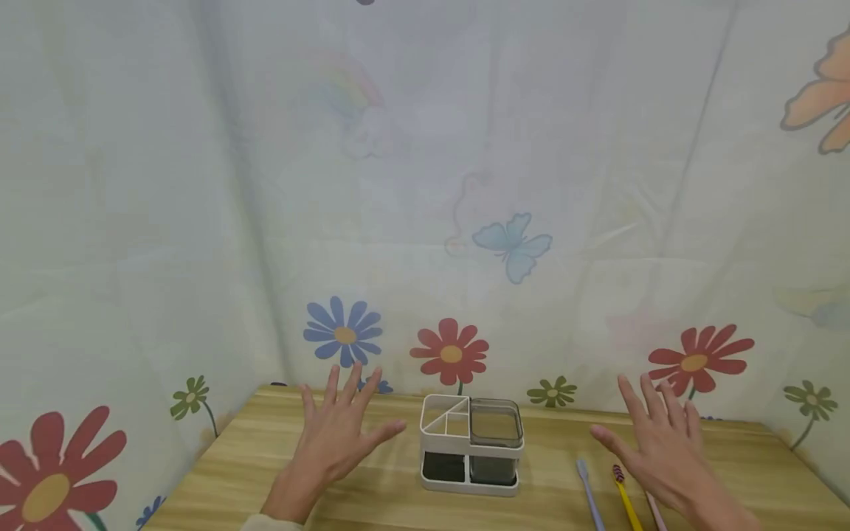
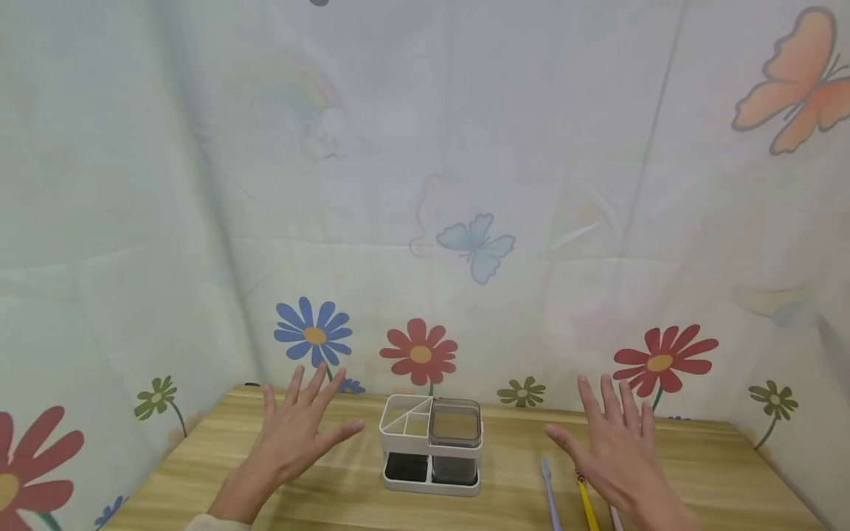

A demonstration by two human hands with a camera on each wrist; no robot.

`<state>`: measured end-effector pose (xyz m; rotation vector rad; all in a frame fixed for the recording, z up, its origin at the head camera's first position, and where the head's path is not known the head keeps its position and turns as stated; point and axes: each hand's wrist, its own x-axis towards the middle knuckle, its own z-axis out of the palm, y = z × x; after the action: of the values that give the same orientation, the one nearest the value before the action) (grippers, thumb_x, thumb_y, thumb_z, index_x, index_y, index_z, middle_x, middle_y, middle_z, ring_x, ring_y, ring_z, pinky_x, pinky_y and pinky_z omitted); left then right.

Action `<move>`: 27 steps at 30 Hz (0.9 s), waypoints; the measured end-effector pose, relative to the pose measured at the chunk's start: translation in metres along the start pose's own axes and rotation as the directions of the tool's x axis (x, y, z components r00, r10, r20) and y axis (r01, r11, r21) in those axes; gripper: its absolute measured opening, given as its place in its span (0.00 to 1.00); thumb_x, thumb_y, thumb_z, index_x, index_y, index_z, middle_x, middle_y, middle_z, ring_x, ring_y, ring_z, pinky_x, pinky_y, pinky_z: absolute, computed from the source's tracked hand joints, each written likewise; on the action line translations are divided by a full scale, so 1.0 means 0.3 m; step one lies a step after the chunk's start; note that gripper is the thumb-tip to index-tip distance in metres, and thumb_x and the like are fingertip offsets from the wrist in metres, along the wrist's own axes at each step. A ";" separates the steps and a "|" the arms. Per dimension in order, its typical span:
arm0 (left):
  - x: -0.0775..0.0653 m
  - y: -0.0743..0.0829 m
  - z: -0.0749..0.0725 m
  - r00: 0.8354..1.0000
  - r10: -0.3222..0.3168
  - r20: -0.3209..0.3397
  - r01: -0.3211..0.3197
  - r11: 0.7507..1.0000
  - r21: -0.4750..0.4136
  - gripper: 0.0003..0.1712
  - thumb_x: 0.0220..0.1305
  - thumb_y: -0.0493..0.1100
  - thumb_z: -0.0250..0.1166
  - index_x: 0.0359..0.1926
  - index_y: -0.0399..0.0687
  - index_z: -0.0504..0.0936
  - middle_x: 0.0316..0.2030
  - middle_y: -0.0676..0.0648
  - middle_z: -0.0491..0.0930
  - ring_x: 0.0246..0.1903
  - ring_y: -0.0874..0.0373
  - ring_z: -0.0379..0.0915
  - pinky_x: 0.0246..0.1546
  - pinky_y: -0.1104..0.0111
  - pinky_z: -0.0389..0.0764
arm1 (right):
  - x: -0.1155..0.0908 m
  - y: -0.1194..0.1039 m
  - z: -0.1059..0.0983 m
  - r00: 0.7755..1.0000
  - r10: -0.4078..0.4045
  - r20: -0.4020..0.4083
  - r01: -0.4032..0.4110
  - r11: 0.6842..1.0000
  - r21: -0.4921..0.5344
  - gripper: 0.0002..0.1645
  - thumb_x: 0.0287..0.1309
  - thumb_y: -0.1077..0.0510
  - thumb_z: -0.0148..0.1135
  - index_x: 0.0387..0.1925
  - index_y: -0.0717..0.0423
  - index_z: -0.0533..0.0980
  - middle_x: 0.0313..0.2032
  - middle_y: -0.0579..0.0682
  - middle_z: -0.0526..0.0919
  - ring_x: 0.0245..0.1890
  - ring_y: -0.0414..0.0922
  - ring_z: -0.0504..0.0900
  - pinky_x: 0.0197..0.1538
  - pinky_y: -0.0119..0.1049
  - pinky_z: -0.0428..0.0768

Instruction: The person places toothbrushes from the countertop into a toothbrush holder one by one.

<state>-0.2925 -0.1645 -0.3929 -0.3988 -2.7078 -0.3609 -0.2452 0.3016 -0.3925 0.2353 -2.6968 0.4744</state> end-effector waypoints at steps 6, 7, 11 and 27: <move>0.008 0.009 -0.003 1.000 0.001 0.007 -0.001 0.998 -0.055 0.55 0.67 0.81 0.55 0.84 0.60 0.59 0.83 0.41 0.48 0.81 0.31 0.35 0.67 0.19 0.30 | 0.000 0.019 -0.006 1.000 -0.025 -0.014 0.026 0.999 0.022 0.57 0.75 0.32 0.55 0.86 0.57 0.42 0.80 0.76 0.41 0.77 0.78 0.39 0.73 0.74 0.20; 0.010 0.010 -0.003 1.000 0.001 0.015 0.000 0.998 -0.065 0.55 0.67 0.81 0.55 0.85 0.60 0.58 0.83 0.41 0.47 0.81 0.31 0.34 0.67 0.19 0.30 | 0.000 0.023 -0.007 0.999 -0.028 -0.015 0.029 0.999 0.027 0.57 0.76 0.33 0.56 0.86 0.58 0.42 0.80 0.76 0.41 0.77 0.78 0.38 0.73 0.74 0.19; 0.020 0.018 -0.011 0.999 0.002 0.033 0.001 0.994 -0.107 0.55 0.67 0.80 0.57 0.85 0.60 0.57 0.83 0.41 0.47 0.81 0.32 0.34 0.67 0.19 0.30 | -0.002 0.037 -0.010 0.998 -0.048 -0.028 0.049 0.998 0.046 0.56 0.75 0.35 0.57 0.86 0.57 0.43 0.80 0.76 0.42 0.78 0.77 0.38 0.74 0.74 0.21; 0.066 0.090 -0.052 0.999 0.013 0.034 0.000 0.933 -0.360 0.59 0.62 0.76 0.68 0.85 0.61 0.56 0.84 0.48 0.49 0.82 0.40 0.36 0.73 0.26 0.31 | 0.016 0.095 -0.028 0.990 -0.088 -0.112 0.115 0.955 0.272 0.50 0.70 0.47 0.69 0.81 0.63 0.57 0.74 0.78 0.59 0.72 0.81 0.55 0.67 0.86 0.49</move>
<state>-0.2965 -0.1397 -0.3658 -0.5184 -2.6702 -0.8630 -0.2531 0.3306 -0.3916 0.4148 -2.5008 0.8123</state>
